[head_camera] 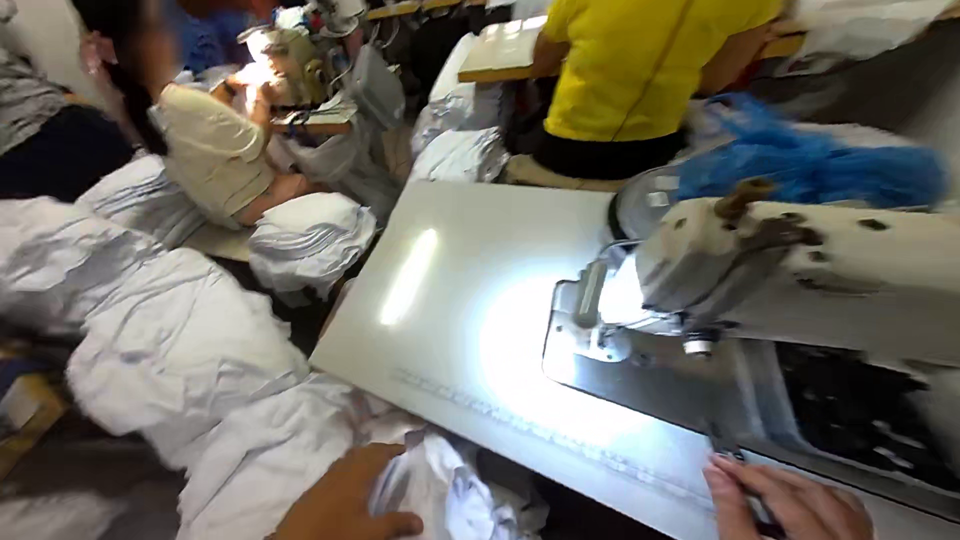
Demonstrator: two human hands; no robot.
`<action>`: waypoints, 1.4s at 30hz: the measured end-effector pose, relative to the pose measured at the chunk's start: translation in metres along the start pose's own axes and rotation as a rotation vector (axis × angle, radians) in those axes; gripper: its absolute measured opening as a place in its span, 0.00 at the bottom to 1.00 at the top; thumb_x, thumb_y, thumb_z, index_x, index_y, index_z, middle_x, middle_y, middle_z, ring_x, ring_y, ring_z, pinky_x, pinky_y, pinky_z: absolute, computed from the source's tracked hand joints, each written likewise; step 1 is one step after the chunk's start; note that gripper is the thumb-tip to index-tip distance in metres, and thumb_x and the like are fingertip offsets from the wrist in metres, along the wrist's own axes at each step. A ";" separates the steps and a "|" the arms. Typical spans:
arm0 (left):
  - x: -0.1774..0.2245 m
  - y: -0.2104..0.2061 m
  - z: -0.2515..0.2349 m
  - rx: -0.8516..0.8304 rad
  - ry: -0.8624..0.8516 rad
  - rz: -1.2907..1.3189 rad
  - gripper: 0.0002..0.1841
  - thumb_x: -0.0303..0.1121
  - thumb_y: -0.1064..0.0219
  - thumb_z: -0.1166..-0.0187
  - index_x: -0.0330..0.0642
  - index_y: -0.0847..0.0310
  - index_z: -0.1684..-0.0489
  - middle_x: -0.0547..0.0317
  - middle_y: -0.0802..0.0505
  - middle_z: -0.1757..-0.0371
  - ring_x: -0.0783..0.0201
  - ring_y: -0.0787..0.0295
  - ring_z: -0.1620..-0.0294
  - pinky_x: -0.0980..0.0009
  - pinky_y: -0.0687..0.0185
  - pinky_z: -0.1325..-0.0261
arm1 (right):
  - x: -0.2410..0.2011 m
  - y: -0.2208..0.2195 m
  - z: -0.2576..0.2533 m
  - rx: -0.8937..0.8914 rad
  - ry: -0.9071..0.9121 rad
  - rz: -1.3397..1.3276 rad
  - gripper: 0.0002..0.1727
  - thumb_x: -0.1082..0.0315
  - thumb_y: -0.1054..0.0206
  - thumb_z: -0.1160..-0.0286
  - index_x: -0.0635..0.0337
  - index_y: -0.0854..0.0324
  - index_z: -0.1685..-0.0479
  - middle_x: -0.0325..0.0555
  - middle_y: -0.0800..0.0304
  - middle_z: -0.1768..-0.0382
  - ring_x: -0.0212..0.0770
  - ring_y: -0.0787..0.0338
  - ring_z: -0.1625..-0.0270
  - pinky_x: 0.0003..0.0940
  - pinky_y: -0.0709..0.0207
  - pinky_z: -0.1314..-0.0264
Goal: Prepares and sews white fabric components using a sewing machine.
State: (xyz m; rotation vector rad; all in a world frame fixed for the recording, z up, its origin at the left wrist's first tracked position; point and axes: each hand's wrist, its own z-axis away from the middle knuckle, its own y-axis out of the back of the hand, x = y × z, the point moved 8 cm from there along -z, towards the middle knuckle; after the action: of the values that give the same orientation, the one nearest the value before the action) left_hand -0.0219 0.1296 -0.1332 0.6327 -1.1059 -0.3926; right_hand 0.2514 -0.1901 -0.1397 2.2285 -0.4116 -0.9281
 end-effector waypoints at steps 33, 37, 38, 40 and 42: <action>-0.040 0.008 -0.003 0.597 -0.002 0.155 0.16 0.29 0.46 0.13 0.31 0.11 0.47 0.48 0.03 0.53 0.62 0.06 0.48 0.58 0.13 0.37 | -0.170 -0.131 0.033 -0.709 0.314 -0.395 0.19 0.55 0.33 0.19 0.55 0.11 0.38 0.50 0.06 0.47 0.53 0.08 0.43 0.51 0.15 0.40; 0.002 0.047 0.041 0.695 -0.164 0.499 0.15 0.27 0.48 0.13 0.37 0.12 0.49 0.71 0.05 0.53 0.83 0.10 0.51 0.78 0.14 0.40 | -0.203 -0.120 0.009 -0.540 0.260 -0.594 0.32 0.50 0.29 0.23 0.58 0.22 0.23 0.54 0.12 0.37 0.49 0.13 0.35 0.47 0.17 0.32; 0.012 0.053 0.045 0.679 -0.223 0.540 0.15 0.29 0.47 0.11 0.43 0.10 0.49 0.74 0.04 0.52 0.84 0.10 0.50 0.79 0.14 0.40 | -0.211 -0.121 0.002 -0.519 0.221 -0.636 0.38 0.46 0.27 0.26 0.60 0.26 0.20 0.56 0.14 0.33 0.50 0.14 0.32 0.48 0.18 0.30; 0.032 0.061 0.048 0.631 -0.336 0.581 0.15 0.38 0.45 0.10 0.54 0.09 0.48 0.80 0.05 0.50 0.86 0.11 0.48 0.81 0.15 0.40 | -0.223 -0.129 -0.009 -0.572 0.154 -0.690 0.47 0.40 0.23 0.35 0.59 0.29 0.17 0.58 0.17 0.28 0.53 0.17 0.28 0.53 0.20 0.28; 0.049 0.069 0.048 0.582 -0.434 0.622 0.15 0.43 0.45 0.10 0.58 0.09 0.47 0.83 0.05 0.50 0.88 0.12 0.48 0.84 0.16 0.42 | -0.231 -0.142 -0.012 -0.732 0.118 -0.755 0.40 0.45 0.19 0.39 0.58 0.19 0.26 0.56 0.14 0.31 0.55 0.18 0.28 0.58 0.24 0.27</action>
State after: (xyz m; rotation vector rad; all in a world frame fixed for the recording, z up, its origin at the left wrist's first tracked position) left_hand -0.0471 0.1396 -0.0396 0.6803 -1.7852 0.3667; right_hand 0.1038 0.0358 -0.1158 1.7066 0.7717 -1.0701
